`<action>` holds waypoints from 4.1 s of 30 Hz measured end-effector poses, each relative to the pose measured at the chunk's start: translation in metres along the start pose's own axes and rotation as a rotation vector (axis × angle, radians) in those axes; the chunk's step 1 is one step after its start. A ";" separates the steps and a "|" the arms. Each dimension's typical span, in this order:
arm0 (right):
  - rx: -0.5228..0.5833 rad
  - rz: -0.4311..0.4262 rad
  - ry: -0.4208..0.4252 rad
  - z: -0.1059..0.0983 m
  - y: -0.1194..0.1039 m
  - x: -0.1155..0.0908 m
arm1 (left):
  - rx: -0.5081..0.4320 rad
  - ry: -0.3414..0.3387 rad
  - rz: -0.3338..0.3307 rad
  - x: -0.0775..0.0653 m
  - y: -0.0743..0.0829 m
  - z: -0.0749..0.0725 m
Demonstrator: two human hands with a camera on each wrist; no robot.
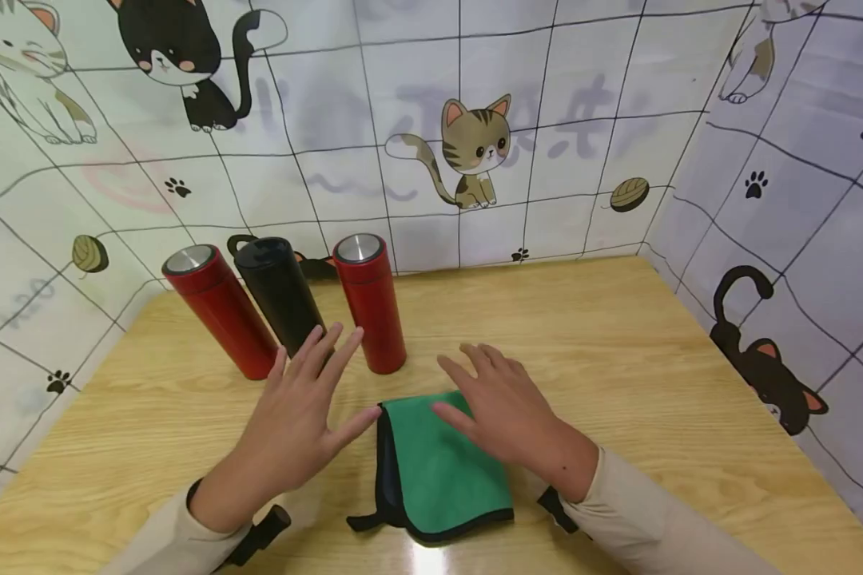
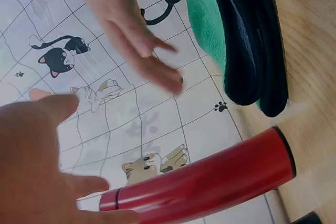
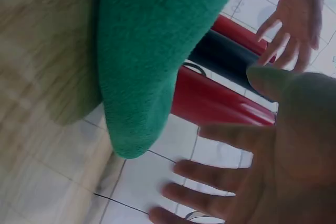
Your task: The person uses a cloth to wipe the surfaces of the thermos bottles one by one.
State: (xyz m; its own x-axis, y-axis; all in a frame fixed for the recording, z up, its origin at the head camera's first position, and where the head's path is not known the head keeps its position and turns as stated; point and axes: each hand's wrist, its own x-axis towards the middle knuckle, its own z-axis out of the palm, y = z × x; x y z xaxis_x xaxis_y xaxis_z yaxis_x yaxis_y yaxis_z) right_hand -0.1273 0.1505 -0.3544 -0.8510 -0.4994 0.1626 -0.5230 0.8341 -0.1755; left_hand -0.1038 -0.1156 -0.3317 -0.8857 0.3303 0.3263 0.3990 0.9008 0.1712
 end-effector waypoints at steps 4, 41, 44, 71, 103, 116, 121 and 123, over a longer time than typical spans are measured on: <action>0.002 0.055 -0.136 0.003 0.007 -0.003 | -0.220 0.081 -0.041 0.011 -0.001 0.004; 0.872 0.275 -0.001 -0.031 0.014 0.007 | -0.866 0.479 -0.005 0.081 -0.013 0.023; 0.899 0.295 0.077 -0.037 0.013 0.007 | -0.845 0.518 0.034 0.064 -0.008 0.016; 1.143 0.028 0.240 -0.037 -0.037 -0.021 | -1.041 0.319 0.182 0.010 0.036 0.032; 1.016 0.102 0.155 -0.021 -0.038 -0.018 | -0.741 0.220 0.152 0.013 0.018 0.026; 1.016 0.080 0.205 -0.022 -0.041 -0.018 | -0.731 0.211 0.174 0.015 0.021 0.019; 0.996 0.095 0.238 -0.023 -0.041 -0.021 | -0.711 0.209 0.194 0.014 0.021 0.019; 1.007 0.092 0.268 -0.023 -0.042 -0.023 | -0.708 0.200 0.205 0.014 0.021 0.020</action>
State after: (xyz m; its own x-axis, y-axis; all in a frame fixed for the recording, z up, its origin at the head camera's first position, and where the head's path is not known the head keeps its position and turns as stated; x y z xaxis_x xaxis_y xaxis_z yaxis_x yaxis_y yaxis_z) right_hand -0.0851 0.1324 -0.3283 -0.9153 -0.2730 0.2962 -0.3599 0.2239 -0.9057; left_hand -0.1121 -0.0862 -0.3417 -0.7446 0.3534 0.5663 0.6674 0.4093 0.6221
